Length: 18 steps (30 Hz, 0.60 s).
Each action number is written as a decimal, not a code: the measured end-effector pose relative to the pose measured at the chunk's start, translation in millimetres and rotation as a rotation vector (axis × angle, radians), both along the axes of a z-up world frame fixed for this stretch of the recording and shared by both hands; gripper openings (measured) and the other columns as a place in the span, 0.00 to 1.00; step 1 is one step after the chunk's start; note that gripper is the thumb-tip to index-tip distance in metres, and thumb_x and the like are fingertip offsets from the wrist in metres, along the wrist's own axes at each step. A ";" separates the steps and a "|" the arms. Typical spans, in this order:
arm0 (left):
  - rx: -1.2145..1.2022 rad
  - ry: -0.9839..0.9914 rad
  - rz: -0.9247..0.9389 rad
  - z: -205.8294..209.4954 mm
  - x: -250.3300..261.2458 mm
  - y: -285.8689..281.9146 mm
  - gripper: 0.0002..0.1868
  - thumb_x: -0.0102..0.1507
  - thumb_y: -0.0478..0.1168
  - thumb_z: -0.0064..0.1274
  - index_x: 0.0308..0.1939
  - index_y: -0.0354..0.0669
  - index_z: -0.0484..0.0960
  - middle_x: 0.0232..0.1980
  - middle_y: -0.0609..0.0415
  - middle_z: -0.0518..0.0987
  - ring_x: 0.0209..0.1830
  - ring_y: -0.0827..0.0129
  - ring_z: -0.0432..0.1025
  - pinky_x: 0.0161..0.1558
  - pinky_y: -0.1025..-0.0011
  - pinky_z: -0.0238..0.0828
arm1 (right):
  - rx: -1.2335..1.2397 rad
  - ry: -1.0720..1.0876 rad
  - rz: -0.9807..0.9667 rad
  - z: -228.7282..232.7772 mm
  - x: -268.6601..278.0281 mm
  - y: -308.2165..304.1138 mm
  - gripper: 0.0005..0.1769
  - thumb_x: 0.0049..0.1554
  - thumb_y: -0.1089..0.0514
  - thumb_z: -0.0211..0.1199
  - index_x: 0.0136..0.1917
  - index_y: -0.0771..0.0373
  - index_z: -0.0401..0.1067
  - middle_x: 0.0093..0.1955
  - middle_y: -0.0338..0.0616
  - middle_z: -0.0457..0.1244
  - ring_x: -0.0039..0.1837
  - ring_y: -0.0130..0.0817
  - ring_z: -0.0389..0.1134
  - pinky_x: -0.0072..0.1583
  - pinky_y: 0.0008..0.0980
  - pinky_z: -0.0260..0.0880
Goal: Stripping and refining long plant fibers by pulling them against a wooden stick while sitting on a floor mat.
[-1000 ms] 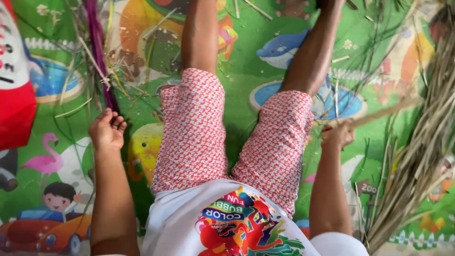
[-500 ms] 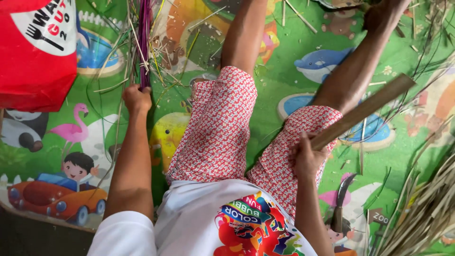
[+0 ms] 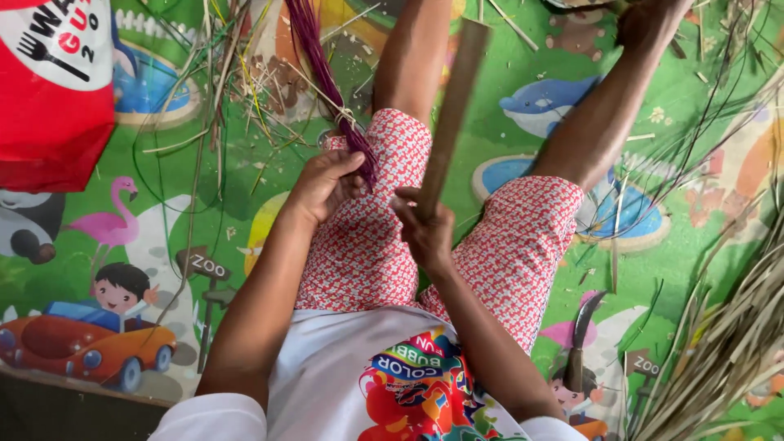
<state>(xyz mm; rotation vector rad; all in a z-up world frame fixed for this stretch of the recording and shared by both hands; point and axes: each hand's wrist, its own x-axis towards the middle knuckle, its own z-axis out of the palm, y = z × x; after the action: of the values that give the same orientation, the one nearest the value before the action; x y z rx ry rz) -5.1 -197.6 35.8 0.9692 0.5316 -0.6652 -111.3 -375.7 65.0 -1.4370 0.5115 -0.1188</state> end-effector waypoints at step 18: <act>0.141 -0.052 0.017 -19.9 -5.9 -26.1 0.14 0.61 0.42 0.70 0.35 0.43 0.78 0.28 0.52 0.82 0.23 0.68 0.81 0.23 0.72 0.84 | -0.021 0.065 0.007 8.0 20.8 22.5 0.09 0.52 0.60 0.77 0.45 0.66 0.81 0.33 0.43 0.68 0.38 0.25 0.65 0.44 0.27 0.68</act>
<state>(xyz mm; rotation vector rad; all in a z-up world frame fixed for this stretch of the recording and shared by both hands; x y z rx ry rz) -11.0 -223.7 15.8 1.1096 0.5462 -0.5915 -90.5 -353.3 73.0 -1.4668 0.5599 -0.0723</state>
